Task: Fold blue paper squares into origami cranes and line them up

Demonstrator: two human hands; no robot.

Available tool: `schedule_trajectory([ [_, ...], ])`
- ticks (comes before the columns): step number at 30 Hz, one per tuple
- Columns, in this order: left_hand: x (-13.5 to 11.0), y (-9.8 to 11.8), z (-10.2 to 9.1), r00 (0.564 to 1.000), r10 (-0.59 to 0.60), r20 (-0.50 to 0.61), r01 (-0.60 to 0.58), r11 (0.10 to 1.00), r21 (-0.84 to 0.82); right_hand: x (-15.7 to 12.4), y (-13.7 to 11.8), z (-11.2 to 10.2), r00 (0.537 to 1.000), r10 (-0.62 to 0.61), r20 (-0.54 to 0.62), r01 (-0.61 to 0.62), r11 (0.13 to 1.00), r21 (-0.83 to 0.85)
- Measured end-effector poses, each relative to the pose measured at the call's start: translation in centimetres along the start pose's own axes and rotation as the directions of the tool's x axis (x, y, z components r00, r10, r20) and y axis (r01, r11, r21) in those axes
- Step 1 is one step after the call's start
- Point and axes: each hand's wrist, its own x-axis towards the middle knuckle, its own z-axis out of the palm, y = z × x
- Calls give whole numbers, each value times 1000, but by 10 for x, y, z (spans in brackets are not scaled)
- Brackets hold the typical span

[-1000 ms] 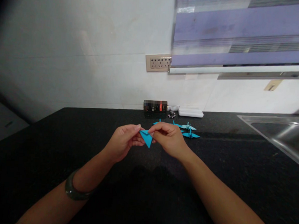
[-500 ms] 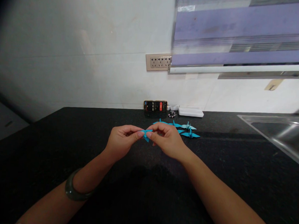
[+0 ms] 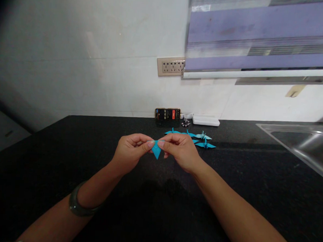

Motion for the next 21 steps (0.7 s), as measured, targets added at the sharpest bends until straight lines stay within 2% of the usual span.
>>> schedule_trajectory([
  [5,4,-8,-3,1000,-23,5,23,1000,-15,1,5,3,998,36,-49,-35,999,18],
  [10,8,-12,-4,998,-60,30,60,998,15,0,4,1,997,22,-67,-29,994,-106],
  [14,6,-12,-5,1000,16,-10,-14,989,148,1,2,2,999,31,-34,-38,970,-240],
  [18,3,-9,-5,996,83,45,-93,947,306,1,1,6,999,33,13,-27,945,-327],
  [21,2,-7,-5,989,115,92,-140,932,333,-1,0,7,999,20,31,-9,950,-311],
])
